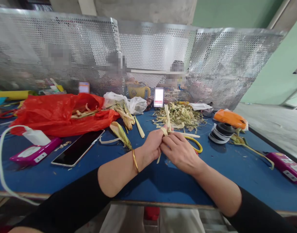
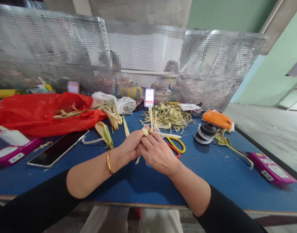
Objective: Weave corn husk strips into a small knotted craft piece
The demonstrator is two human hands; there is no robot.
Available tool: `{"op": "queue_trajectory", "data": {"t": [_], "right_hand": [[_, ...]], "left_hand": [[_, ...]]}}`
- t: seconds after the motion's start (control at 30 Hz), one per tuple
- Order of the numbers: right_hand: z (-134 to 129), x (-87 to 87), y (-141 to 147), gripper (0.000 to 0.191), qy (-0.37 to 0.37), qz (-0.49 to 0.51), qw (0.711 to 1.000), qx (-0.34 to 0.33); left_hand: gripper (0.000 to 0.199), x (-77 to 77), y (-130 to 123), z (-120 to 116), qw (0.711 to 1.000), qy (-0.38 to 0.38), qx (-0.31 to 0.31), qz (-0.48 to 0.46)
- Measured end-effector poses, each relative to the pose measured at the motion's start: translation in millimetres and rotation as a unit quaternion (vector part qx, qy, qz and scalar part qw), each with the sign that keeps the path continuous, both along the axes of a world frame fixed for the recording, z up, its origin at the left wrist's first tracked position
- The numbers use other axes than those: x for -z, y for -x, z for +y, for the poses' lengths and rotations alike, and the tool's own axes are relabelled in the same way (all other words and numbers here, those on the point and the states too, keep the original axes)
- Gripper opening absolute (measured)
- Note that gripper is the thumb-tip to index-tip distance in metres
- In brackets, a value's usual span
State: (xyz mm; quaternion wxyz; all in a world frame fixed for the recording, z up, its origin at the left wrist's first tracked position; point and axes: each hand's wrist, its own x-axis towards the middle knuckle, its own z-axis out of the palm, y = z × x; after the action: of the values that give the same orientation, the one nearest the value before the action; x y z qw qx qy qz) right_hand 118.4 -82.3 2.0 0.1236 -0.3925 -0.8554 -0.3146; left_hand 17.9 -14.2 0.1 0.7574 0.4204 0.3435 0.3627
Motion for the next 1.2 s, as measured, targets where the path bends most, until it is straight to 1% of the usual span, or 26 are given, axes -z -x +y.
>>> {"op": "queue_trajectory", "data": {"t": [0.1, 0.17, 0.23, 0.27, 0.3, 0.33, 0.4, 0.43, 0.47, 0.53, 0.6, 0.67, 0.8, 0.83, 0.9, 1.0, 1.07, 1.2], "right_hand": [[0.5, 0.3, -1.1, 0.016, -0.007, 0.001, 1.000, -0.016], [1.3, 0.7, -2.2, 0.019, -0.007, 0.014, 1.000, -0.023], [2.5, 0.8, -4.4, 0.020, -0.010, 0.074, 0.997, -0.030], [3.4, 0.8, -6.0, 0.020, -0.012, 0.131, 0.991, -0.028], [4.6, 0.7, -8.0, 0.019, -0.014, 0.204, 0.979, -0.020], [6.2, 0.9, -10.2, 0.017, -0.013, 0.285, 0.958, -0.006], [10.2, 2.0, -14.5, 0.013, 0.000, 0.428, 0.903, 0.037], [12.5, 3.1, -16.2, 0.013, 0.015, 0.478, 0.876, 0.068], [14.7, 4.5, -17.4, 0.015, 0.037, 0.511, 0.853, 0.104], [18.1, 7.4, -18.2, 0.019, 0.092, 0.543, 0.816, 0.173], [19.9, 9.3, -17.4, 0.024, 0.152, 0.559, 0.788, 0.210], [20.4, 9.3, -16.7, 0.025, 0.184, 0.569, 0.774, 0.209], [22.0, 8.0, -20.9, 0.023, 0.158, 0.577, 0.776, 0.198], [23.0, 8.7, -23.1, 0.023, 0.155, 0.583, 0.773, 0.199], [25.8, 11.7, -27.4, 0.025, 0.167, 0.602, 0.755, 0.199], [29.5, 17.8, -30.8, 0.026, 0.199, 0.643, 0.717, 0.182], [30.0, 19.6, -29.7, 0.026, 0.229, 0.673, 0.684, 0.165], [26.0, 13.0, -21.8, 0.028, 0.270, 0.748, 0.591, 0.137]], "left_hand": [[0.020, 1.9, -0.1, 2.7, 0.998, 0.031, 0.009, -0.055], [0.020, 3.1, -0.4, 4.4, 0.996, 0.043, 0.025, -0.070], [0.021, 2.4, 0.4, 4.5, 0.997, 0.039, 0.021, -0.067], [0.021, 1.1, 1.3, 3.7, 0.998, 0.030, 0.012, -0.061], [0.021, -0.5, 2.5, 2.4, 0.998, 0.018, 0.000, -0.052], [0.020, -2.4, 3.8, 0.7, 0.999, 0.003, -0.005, -0.044], [0.021, -5.7, 5.8, -3.5, 0.999, -0.028, -0.004, -0.022], [0.022, -6.7, 6.2, -5.6, 0.999, -0.043, -0.003, -0.009], [0.023, -7.1, 6.2, -7.5, 0.998, -0.057, -0.005, 0.004], [0.023, -6.7, 5.2, -10.4, 0.996, -0.081, -0.018, 0.026], [0.020, -5.5, 4.1, -11.5, 0.994, -0.099, -0.026, 0.039], [0.015, -5.1, 3.8, -11.2, 0.993, -0.110, -0.025, 0.047], [0.014, -7.6, 5.0, -9.2, 0.991, -0.128, -0.003, 0.044], [0.015, -8.1, 5.4, -8.9, 0.990, -0.132, 0.006, 0.038], [0.016, -7.8, 5.7, -8.6, 0.990, -0.140, 0.024, 0.028], [0.010, -3.5, 5.0, -8.3, 0.987, -0.152, 0.014, 0.041], [0.003, 0.4, 4.3, -7.7, 0.987, -0.151, -0.004, 0.061], [0.005, 3.6, 4.5, -4.5, 0.989, -0.125, -0.027, 0.081]]}}
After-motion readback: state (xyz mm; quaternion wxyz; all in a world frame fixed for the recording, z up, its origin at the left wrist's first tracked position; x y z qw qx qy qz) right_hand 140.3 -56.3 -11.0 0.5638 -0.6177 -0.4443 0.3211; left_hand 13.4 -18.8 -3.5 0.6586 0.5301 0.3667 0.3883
